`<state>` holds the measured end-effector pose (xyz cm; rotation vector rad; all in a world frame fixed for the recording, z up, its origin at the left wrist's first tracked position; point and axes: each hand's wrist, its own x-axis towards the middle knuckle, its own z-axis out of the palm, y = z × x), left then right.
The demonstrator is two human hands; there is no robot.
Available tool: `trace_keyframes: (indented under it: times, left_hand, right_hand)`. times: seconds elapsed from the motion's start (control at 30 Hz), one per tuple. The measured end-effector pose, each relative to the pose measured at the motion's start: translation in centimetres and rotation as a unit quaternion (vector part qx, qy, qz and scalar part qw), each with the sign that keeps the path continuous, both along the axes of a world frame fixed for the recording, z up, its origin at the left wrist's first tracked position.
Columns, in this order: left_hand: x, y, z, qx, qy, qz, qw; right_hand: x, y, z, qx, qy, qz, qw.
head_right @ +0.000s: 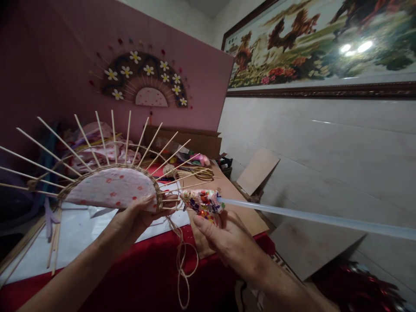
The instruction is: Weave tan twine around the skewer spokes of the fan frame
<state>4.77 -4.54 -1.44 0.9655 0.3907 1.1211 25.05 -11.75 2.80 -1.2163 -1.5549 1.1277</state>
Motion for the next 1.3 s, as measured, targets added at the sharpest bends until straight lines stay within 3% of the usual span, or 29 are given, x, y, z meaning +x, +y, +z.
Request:
trace_keyframes:
  times: [0.3,0.57,0.7,0.77,0.83,0.9,0.97,1.1,1.17,1.3]
  left_hand:
    - [0.0,0.1,0.0,-0.014,0.002,0.01,1.0]
    - [0.0,0.4,-0.2,-0.03,-0.012,0.02,0.999]
    - [0.0,0.5,-0.2,-0.031,-0.013,0.02,0.999]
    - [0.0,0.5,-0.1,-0.029,-0.009,0.018,0.999]
    - [0.0,0.6,-0.1,-0.027,-0.01,0.016,0.999]
    - [-0.1,0.8,0.0,-0.024,-0.014,0.02,0.999]
    - [-0.3,0.9,0.1,-0.022,-0.02,0.026,0.999]
    - [-0.7,0.8,0.6,-0.018,-0.039,0.028,0.999]
    - [-0.8,0.7,0.7,-0.017,-0.045,0.025,0.999]
    - [-0.8,0.6,1.0,-0.027,-0.05,0.02,0.998]
  right_hand:
    - [-0.2,0.1,0.0,0.016,0.034,-0.001,0.999]
    - [-0.4,-0.1,0.5,-0.017,0.034,-0.037,0.999]
    - [-0.4,0.2,1.1,-0.029,0.074,-0.005,0.997]
    - [0.4,0.7,1.6,0.003,0.11,-0.031,0.993]
    - [1.8,1.7,1.7,0.073,0.128,-0.104,0.984]
    - [3.9,3.3,1.0,0.127,0.082,-0.172,0.973]
    - [6.2,5.2,-0.7,0.124,-0.027,-0.218,0.968]
    - [10.0,8.5,-5.5,0.147,-0.226,-0.174,0.947]
    - [10.9,9.6,-7.3,0.121,-0.322,-0.168,0.924]
    - [11.0,10.8,-8.2,0.103,-0.444,-0.13,0.881]
